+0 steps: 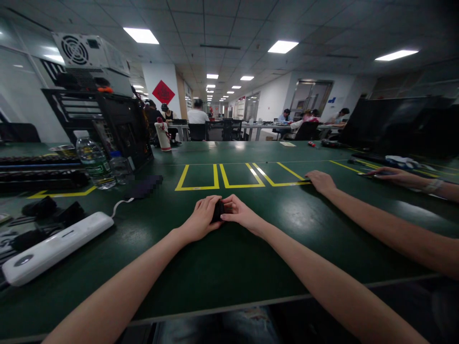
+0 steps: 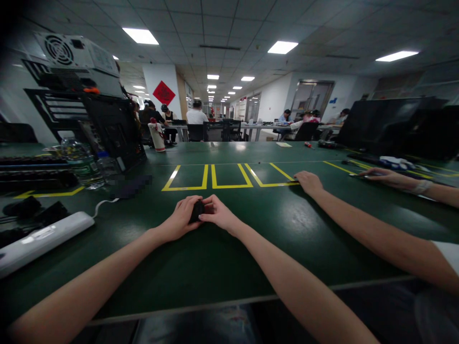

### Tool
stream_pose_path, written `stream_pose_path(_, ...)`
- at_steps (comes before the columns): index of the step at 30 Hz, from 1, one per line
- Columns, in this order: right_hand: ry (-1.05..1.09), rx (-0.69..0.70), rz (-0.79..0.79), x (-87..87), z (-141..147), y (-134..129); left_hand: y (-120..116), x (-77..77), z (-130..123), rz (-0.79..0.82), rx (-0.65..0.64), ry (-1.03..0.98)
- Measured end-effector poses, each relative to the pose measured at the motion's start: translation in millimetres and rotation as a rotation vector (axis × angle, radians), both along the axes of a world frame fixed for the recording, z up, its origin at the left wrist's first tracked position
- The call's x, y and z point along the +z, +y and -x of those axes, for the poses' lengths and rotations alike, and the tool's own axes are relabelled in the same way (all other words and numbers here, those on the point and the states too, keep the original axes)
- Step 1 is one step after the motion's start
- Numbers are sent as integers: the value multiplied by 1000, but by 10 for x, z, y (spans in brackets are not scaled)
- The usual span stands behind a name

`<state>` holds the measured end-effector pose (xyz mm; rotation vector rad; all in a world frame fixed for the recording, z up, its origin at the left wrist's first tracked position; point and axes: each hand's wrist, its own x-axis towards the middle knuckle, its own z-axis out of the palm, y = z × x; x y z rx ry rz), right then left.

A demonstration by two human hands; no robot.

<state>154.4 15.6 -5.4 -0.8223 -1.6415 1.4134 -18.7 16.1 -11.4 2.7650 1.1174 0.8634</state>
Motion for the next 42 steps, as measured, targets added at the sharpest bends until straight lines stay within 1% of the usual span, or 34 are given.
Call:
stream_pose_path(4,11,-47,-18,-17,13,6,3,-2,-2,0,-6,-11)
stream_pose_path(8,-20,-89,6,-46,17,44,7,-7,3,3,-3,-11)
stream_pose_path(16,-8,-1,-6,-22,-25,22,-4,5,9,13,-8,-1)
stream_pose_path(21,-1,-50,-17,-27,-2,25,-7,7,12,16,-6,-4)
stream_pose_path(25,-23,-73,10,-55,6,61,4,-10,12,10,-5,1)
stream_pose_path(28,-20,-45,-3,-61,-9,72,12,-19,7,-2,-2,0)
stream_pose_path(32,-15,46,-17,-34,-42,50,9,-11,4,-8,-13,5)
stream_pose_path(34,-22,69,-7,-19,-52,34,4,-2,6,-4,-19,5)
stream_pose_path(36,-26,54,-10,-16,-52,29,1,8,8,-2,-16,1)
stream_pose_path(42,-83,-59,-42,-76,-26,82,-3,24,9,-11,-26,10)
